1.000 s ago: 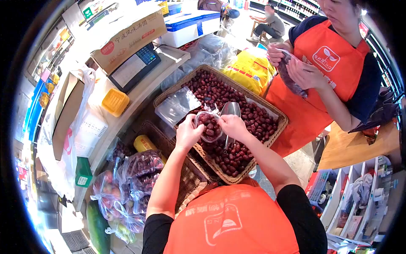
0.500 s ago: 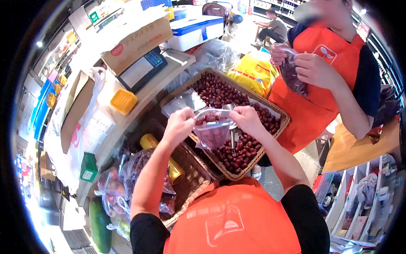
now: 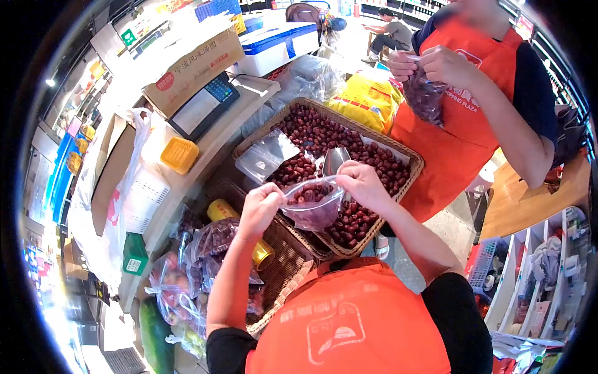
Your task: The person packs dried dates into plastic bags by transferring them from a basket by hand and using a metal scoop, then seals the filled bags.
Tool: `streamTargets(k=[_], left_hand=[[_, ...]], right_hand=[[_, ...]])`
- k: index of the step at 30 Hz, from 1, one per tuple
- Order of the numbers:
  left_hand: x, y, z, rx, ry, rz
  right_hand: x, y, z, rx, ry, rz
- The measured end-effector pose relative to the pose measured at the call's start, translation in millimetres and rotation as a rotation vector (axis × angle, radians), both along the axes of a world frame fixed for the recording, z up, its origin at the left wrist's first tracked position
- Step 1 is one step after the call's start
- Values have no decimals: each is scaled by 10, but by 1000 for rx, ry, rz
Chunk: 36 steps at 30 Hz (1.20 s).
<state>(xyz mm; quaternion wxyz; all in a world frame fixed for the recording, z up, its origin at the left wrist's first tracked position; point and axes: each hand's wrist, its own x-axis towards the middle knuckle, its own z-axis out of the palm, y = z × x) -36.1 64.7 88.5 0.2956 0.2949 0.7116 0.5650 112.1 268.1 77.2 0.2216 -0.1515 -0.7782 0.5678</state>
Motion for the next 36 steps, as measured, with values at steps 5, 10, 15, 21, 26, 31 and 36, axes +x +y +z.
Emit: streamTargets(k=[5, 10, 15, 21, 26, 31, 36], left_hand=[[30, 83, -436, 346, -146, 154], [107, 178, -470, 462, -394, 153], [103, 235, -587, 505, -430, 224], [195, 167, -770, 589, -15, -29], [288, 29, -712, 482, 175, -15], [566, -79, -313, 442, 505, 56], [867, -310, -217, 552, 269, 171]], right_hand=[[-105, -171, -303, -651, 131, -43], [-175, -143, -679, -335, 323, 266], [-127, -210, -590, 53, 285, 282], [-140, -327, -756, -184, 389, -14], [56, -499, -560, -278, 379, -113], [251, -617, -385, -426, 430, -107], [438, -839, -193, -400, 480, -21]])
